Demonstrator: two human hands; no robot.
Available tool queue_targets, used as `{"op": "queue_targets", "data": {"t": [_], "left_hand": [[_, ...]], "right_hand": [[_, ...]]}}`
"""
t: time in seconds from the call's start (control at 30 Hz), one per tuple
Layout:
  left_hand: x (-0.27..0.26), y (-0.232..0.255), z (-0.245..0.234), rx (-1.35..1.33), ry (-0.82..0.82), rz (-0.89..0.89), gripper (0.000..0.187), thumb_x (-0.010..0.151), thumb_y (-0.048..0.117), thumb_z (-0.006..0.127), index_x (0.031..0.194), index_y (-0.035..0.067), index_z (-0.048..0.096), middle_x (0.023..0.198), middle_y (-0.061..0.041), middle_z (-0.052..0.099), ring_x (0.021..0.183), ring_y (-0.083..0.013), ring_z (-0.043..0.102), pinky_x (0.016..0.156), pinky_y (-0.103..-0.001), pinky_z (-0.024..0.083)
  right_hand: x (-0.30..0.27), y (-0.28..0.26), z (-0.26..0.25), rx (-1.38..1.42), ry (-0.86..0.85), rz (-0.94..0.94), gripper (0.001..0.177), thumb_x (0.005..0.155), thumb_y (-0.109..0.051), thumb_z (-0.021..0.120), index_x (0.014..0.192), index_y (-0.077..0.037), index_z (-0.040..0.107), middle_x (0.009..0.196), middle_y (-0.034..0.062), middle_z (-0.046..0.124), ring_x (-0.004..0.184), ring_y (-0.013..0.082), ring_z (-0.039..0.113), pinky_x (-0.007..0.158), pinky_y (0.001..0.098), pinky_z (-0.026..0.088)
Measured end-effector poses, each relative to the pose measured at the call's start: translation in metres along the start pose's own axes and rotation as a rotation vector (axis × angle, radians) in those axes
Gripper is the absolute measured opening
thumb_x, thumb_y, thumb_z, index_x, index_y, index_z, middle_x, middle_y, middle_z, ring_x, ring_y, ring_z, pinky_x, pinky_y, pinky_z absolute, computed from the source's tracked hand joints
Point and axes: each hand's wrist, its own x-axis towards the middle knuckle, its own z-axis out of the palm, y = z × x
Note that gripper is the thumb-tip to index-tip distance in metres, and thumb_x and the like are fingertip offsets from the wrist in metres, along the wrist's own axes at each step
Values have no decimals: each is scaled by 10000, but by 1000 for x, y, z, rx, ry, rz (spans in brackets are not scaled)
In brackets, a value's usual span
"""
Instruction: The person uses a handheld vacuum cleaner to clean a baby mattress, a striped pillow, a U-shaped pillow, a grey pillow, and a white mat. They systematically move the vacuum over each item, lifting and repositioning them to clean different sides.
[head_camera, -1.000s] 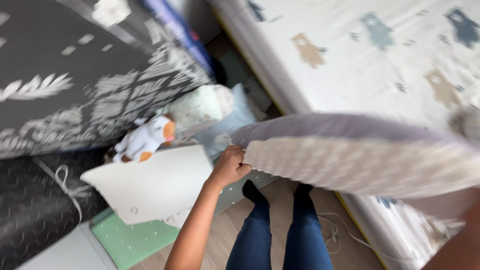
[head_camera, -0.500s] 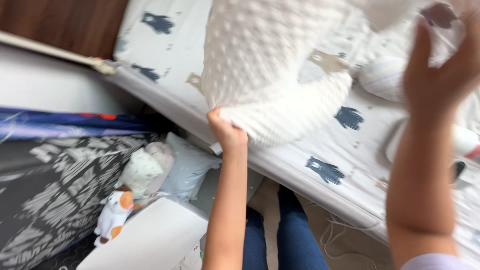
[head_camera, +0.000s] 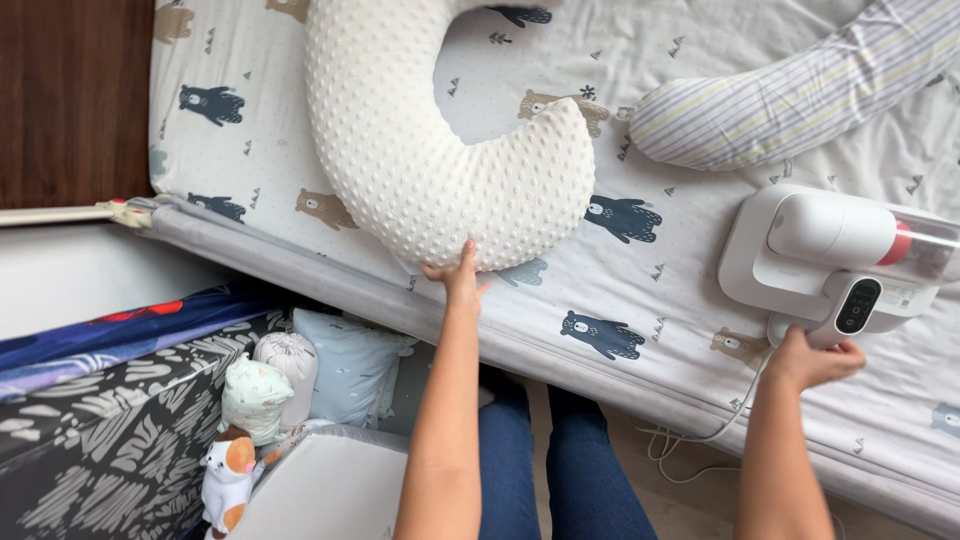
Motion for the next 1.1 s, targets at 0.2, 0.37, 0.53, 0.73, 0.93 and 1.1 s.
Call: {"op": "queue_targets", "data": {"t": [0.2,0.37,0.53,0.73,0.93,1.1], "left_hand": [[39,-40,-22,-12,-192,-23,1089,833,553,796,1572,19,201,1525,-159,419,1327,-386,517,1074,-562,416],[52,-31,-64,80,-166,74,1025,817,479,751,1585,185,139,1475,-94,469,1242,-291,527,1037,-524,405],[64,-5,-90,7,-126,145,858,897,424,695,1581,205,225,1470,-67,501,1238,-257,529,1028,-489,402],[76,-1,-93,-4,-145,146,788,891,422,715,1519,184,302,1427,-68,531,1198,-256,532,996,-467,439],[88,-12,-86,17,-132,90,669,891,414,707,1400,150,363,1352,-63,578,1130,-229,574,947,-450,475],[93,-14,-97,56,-156,94,531,915,349,734,1295,93,467,1280,-35,634,1127,-164,579,913,-386,440]], "right_hand": [[22,-34,4,346,-50,-96,337,870,39,731,1200,5,674,1154,81,752,991,174,734,921,322,611],[-32,-68,-20,317,-144,-84,178,984,12,801,1103,-4,671,1007,63,718,811,120,662,704,297,534],[-134,-81,-19,469,-347,-47,205,897,60,726,1043,-29,613,970,45,666,831,121,645,784,312,550],[-200,-162,135,74,-415,-492,397,759,-55,678,1142,50,690,981,172,695,946,308,665,899,417,502],[-190,-285,218,217,-556,-428,346,765,-88,694,1094,17,715,940,110,761,858,131,703,818,294,545],[-185,-276,194,110,-568,-561,192,806,-56,663,977,32,666,865,132,700,806,180,660,772,338,515]]}}
